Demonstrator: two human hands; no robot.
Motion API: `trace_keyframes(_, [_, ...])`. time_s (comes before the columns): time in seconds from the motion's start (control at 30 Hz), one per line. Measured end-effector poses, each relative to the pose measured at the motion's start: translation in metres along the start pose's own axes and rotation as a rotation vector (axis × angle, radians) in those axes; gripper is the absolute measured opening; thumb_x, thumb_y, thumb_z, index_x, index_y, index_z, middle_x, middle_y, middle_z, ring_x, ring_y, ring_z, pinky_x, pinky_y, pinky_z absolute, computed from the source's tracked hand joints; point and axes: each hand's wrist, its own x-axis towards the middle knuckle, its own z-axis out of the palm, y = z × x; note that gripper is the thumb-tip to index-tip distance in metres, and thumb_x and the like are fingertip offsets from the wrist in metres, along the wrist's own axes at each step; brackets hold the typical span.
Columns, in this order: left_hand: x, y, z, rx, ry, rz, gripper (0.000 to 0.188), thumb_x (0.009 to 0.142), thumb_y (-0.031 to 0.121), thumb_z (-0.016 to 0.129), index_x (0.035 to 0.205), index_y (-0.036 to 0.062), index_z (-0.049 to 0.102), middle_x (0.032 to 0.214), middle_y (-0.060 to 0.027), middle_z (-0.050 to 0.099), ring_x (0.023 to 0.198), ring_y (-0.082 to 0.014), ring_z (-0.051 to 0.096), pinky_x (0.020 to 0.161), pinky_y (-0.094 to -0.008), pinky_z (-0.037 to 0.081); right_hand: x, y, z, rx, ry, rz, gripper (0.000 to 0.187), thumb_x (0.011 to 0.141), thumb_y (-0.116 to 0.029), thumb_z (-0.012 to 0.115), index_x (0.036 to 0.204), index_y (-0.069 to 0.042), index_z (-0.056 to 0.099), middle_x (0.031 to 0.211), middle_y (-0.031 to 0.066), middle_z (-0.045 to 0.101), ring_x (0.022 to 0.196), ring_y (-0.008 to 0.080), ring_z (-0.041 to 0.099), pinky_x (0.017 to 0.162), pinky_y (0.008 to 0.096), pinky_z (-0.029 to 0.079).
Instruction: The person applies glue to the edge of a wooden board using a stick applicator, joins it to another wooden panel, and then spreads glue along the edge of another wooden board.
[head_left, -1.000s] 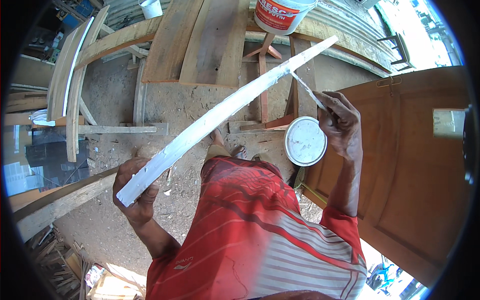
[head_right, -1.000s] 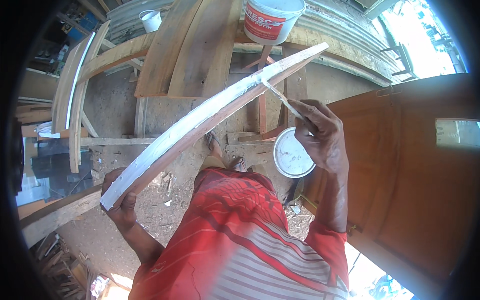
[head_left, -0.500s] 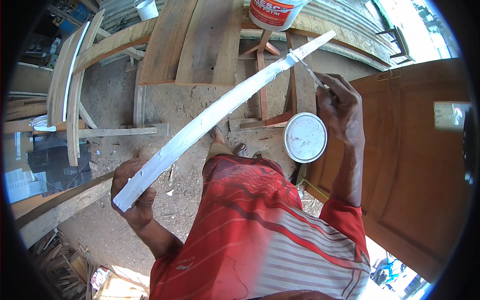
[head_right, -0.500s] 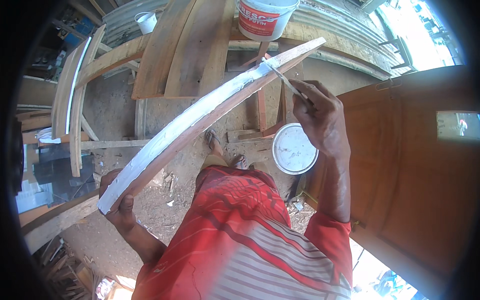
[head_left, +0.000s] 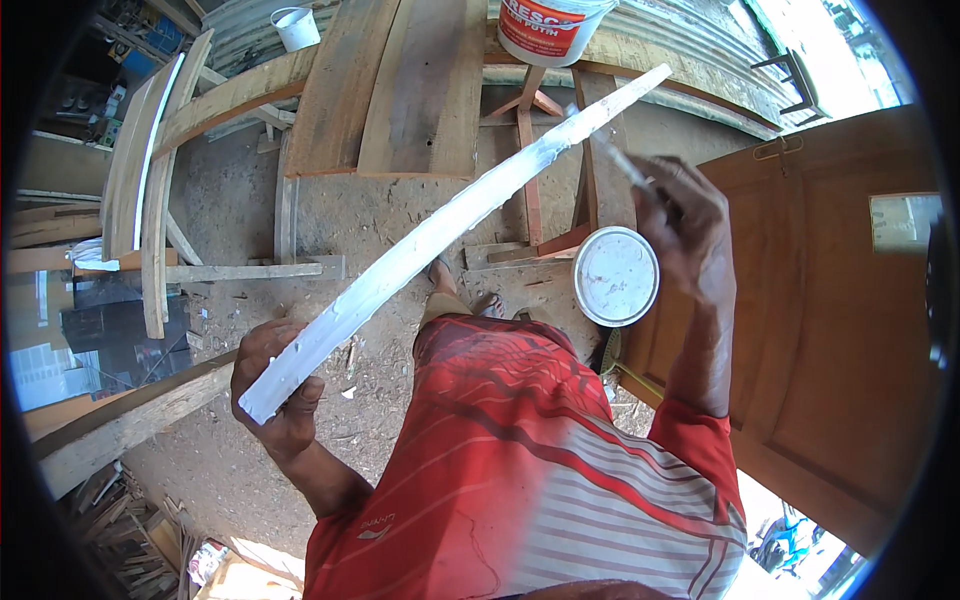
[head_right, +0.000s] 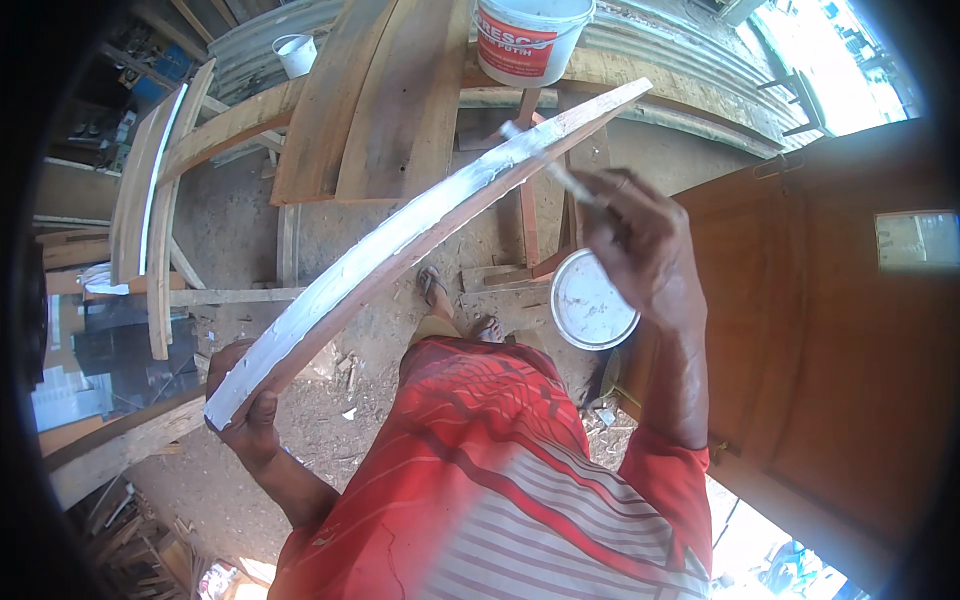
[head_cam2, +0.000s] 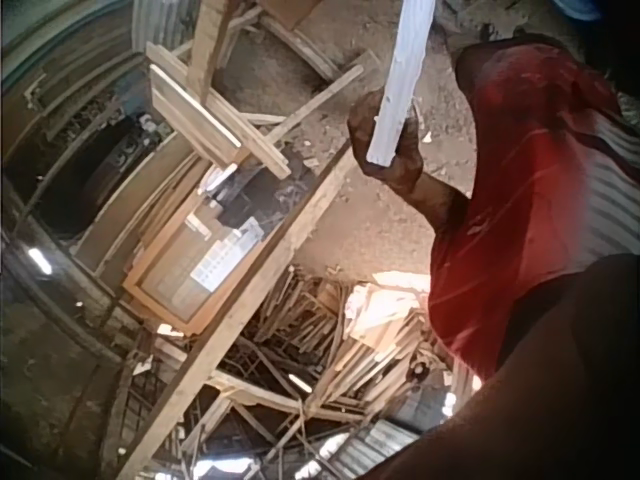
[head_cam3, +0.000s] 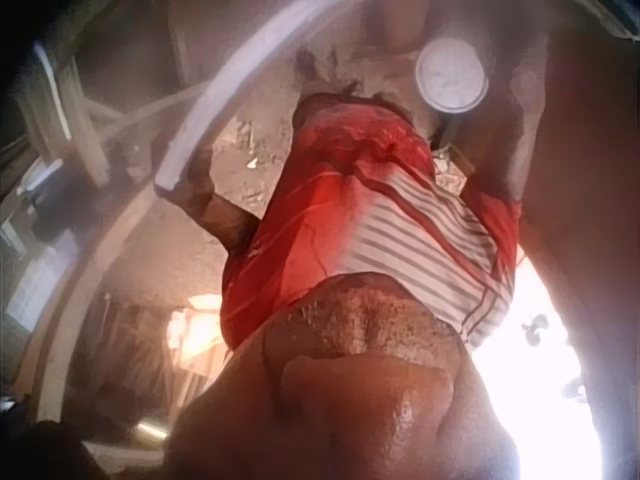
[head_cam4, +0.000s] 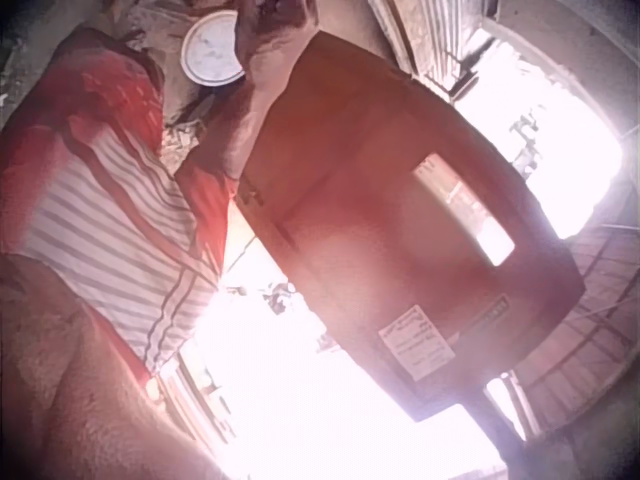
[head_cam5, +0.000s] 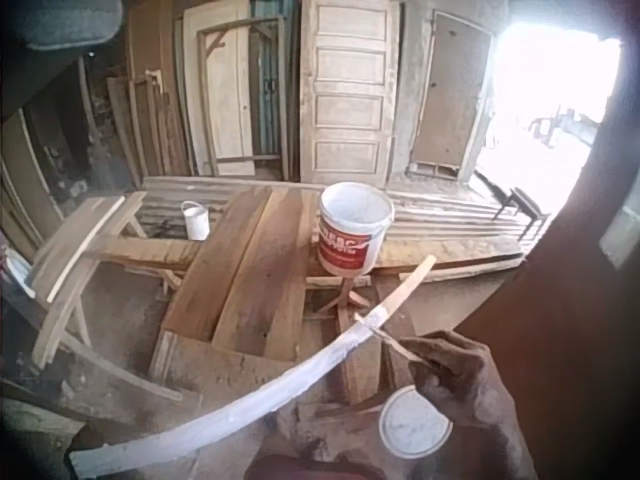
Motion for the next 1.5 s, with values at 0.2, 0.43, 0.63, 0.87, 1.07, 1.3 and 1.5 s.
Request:
trace_keyframes(0.2, [0.002, 0.0, 0.002, -0.009, -0.002, -0.029, 0.052, 0.087, 0.041, 0.08, 0.112, -0.0026, 0.066, 0.109, -0.0171, 0.07, 0.103, -0.0322, 0.067, 0.092, -0.0441, 0.052, -0.002, 0.012, 0.005, -0.101, 0.032, 0.136, 0.03, 0.091, -0.002, 0.065, 0.12, 0.002, 0.071, 0.097, 0.0156, 0.071, 0.073, 0.0156, 0.067, 0.063, 0.0322, 0.052])
trace_keyframes(0.43, [0.003, 0.0, -0.002, -0.007, -0.034, -0.006, 0.044, 0.088, 0.03, 0.082, 0.116, 0.0003, 0.066, 0.11, -0.0177, 0.072, 0.104, -0.0339, 0.069, 0.092, -0.0463, 0.053, -0.015, -0.026, 0.008, 0.004, -0.021, 0.085, 0.039, 0.087, 0.004, 0.066, 0.124, -0.004, 0.071, 0.106, 0.0139, 0.071, 0.082, 0.0213, 0.072, 0.07, 0.0338, 0.057])
trace_keyframes(0.63, [0.003, -0.001, -0.003, 0.0, -0.05, 0.001, 0.043, 0.087, 0.03, 0.082, 0.113, -0.0006, 0.065, 0.109, -0.0182, 0.072, 0.104, -0.0341, 0.068, 0.092, -0.0461, 0.053, -0.02, -0.016, 0.023, -0.065, 0.053, 0.062, 0.038, 0.087, 0.003, 0.067, 0.124, -0.004, 0.071, 0.107, 0.0146, 0.07, 0.081, 0.0288, 0.072, 0.071, 0.0366, 0.058])
trace_keyframes(0.87, [0.002, -0.006, -0.003, -0.035, -0.018, 0.022, 0.044, 0.088, 0.033, 0.081, 0.112, -0.0007, 0.065, 0.111, -0.0185, 0.072, 0.105, -0.0345, 0.068, 0.093, -0.0464, 0.052, -0.028, -0.039, 0.031, 0.039, 0.01, -0.122, 0.044, 0.084, 0.003, 0.07, 0.126, -0.01, 0.071, 0.106, 0.0105, 0.07, 0.081, 0.0263, 0.071, 0.069, 0.0364, 0.059])
trace_keyframes(1.07, [0.002, -0.008, -0.003, -0.033, -0.014, 0.032, 0.046, 0.089, 0.035, 0.08, 0.112, -0.0018, 0.065, 0.11, -0.0188, 0.072, 0.104, -0.0343, 0.068, 0.092, -0.0458, 0.053, -0.017, -0.011, 0.03, -0.31, 0.13, -0.119, 0.042, 0.086, 0.001, 0.069, 0.124, -0.017, 0.074, 0.108, 0.0077, 0.072, 0.08, 0.0248, 0.072, 0.069, 0.0368, 0.059])
trace_keyframes(1.3, [0.003, -0.011, -0.004, -0.036, -0.02, 0.02, 0.047, 0.089, 0.036, 0.08, 0.11, -0.0028, 0.065, 0.11, -0.0193, 0.071, 0.104, -0.0345, 0.068, 0.09, -0.0445, 0.053, -0.001, 0.017, 0.024, -0.292, 0.231, 0.049, 0.032, 0.091, -0.001, 0.066, 0.122, -0.006, 0.072, 0.104, 0.014, 0.072, 0.076, 0.0256, 0.072, 0.067, 0.0348, 0.055])
trace_keyframes(1.5, [0.005, -0.012, -0.004, -0.031, -0.008, -0.001, 0.049, 0.089, 0.039, 0.079, 0.11, -0.0028, 0.065, 0.109, -0.0192, 0.071, 0.103, -0.0349, 0.069, 0.091, -0.0455, 0.053, -0.006, -0.018, 0.029, -0.162, 0.079, 0.023, 0.032, 0.09, 0.0, 0.065, 0.122, -0.003, 0.071, 0.102, 0.0152, 0.071, 0.074, 0.025, 0.07, 0.067, 0.0358, 0.055])
